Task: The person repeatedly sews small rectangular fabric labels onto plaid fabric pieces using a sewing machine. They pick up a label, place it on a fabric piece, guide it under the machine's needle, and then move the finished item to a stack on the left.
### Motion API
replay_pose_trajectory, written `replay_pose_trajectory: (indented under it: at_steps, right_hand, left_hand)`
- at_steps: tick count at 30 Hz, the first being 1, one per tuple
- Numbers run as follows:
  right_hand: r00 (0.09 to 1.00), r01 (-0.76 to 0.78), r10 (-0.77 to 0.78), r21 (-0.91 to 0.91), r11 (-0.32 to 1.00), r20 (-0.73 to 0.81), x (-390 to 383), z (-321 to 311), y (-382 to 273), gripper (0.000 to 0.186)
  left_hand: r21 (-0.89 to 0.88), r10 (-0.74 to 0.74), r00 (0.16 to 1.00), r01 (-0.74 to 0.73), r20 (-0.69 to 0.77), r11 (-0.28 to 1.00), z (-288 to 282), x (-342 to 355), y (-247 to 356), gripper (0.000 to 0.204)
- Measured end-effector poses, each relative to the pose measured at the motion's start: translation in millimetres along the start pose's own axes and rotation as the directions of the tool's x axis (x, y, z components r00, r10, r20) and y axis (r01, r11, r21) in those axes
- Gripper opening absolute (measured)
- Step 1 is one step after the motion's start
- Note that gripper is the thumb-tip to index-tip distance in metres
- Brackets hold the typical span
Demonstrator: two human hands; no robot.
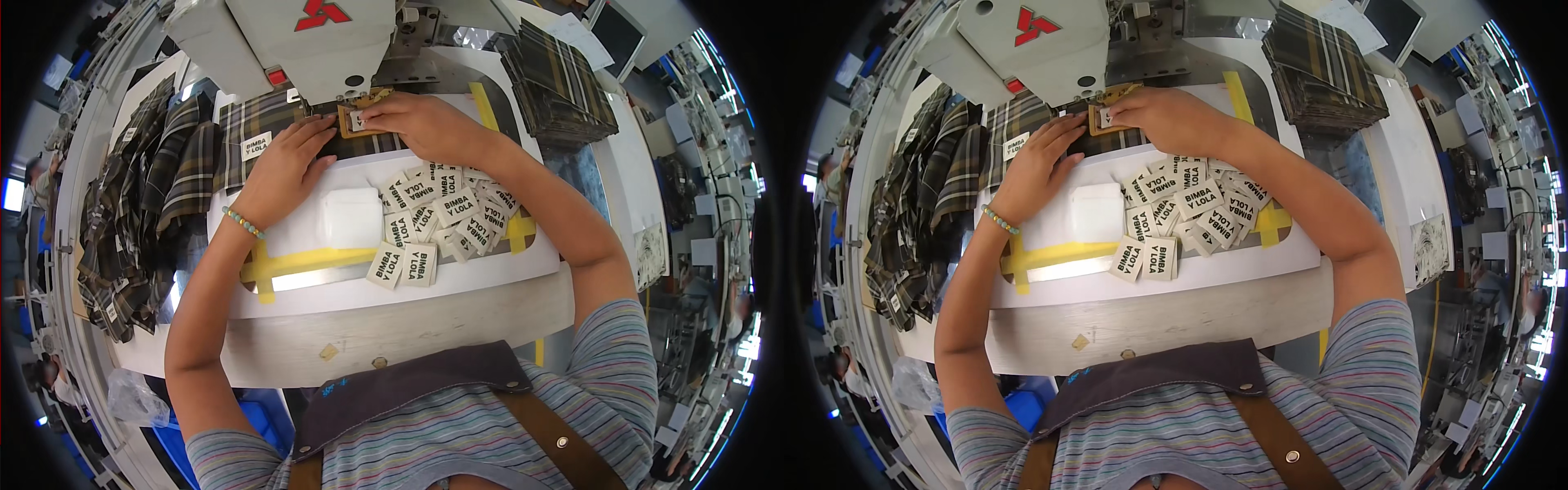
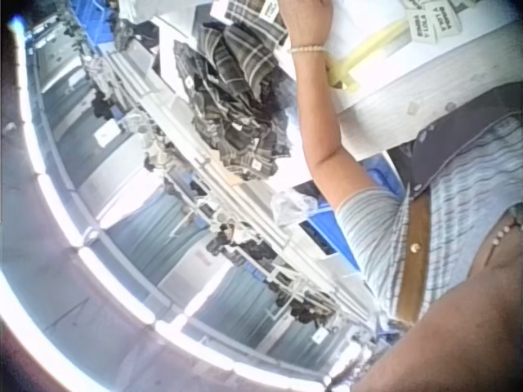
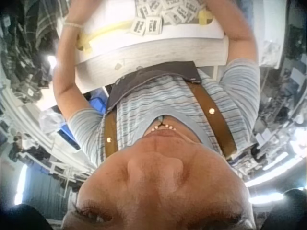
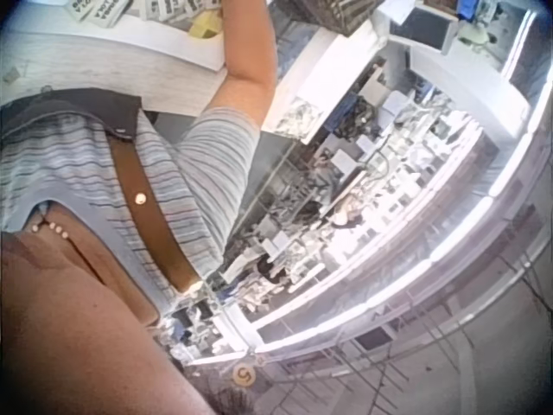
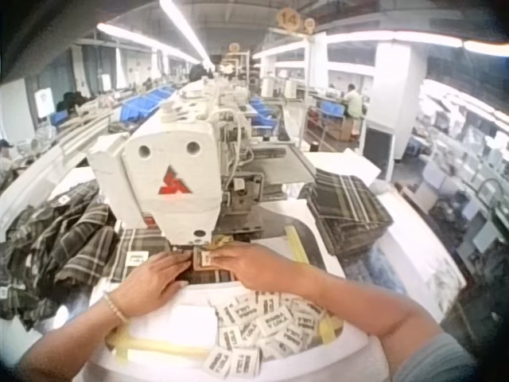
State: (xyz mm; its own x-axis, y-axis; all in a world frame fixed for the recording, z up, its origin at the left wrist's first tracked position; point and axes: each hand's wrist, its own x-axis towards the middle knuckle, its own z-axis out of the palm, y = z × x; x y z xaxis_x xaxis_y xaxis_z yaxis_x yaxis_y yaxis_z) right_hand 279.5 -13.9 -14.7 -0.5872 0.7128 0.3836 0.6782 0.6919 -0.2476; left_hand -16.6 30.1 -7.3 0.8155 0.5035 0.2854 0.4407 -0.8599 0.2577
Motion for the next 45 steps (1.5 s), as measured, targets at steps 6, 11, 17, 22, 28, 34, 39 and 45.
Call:
replay_pose_trajectory:
  at_steps: [6,11,17,22,28,34,39,45]
  right_hand:
    - [0.999,-0.022,0.024,-0.063,0.998,0.032,2,-4,-4,0.048]
    - [1.0,-0.004,0.005,-0.078,0.997,0.023,0,-3,-3,0.048]
    - [0.999,-0.004,0.01,-0.128,0.992,0.048,1,-5,-7,0.046]
    - [0.998,-0.014,0.02,-0.106,0.994,0.061,1,-6,-8,0.044]
    - [0.999,0.004,0.0,-0.113,0.994,0.032,0,-3,-4,0.045]
    - [0.999,-0.029,0.029,-0.018,0.999,0.027,4,-3,0,0.048]
    - [0.998,-0.048,0.049,-0.035,0.998,0.049,13,-7,6,0.041]
    - [0.994,-0.089,0.09,-0.031,0.996,0.063,9,-13,8,0.041]
  left_hand:
    - [0.05,0.038,0.999,-0.04,0.03,0.998,-6,3,3,0.044]
    - [0.059,0.022,0.998,-0.026,0.057,0.998,-10,5,6,0.045]
    - [0.058,0.037,0.998,-0.04,0.055,0.997,-10,6,6,0.045]
    - [0.07,0.075,0.997,-0.077,0.021,0.995,-11,7,8,0.042]
    - [0.028,0.04,0.998,-0.042,0.056,0.999,-13,10,10,0.041]
    - [0.054,0.039,0.998,-0.041,0.041,0.998,-11,11,3,0.04]
    - [0.065,0.024,0.999,-0.025,0.025,0.998,-10,14,-4,0.041]
    - [0.03,0.008,1.0,-0.009,0.022,1.0,-9,19,-6,0.041]
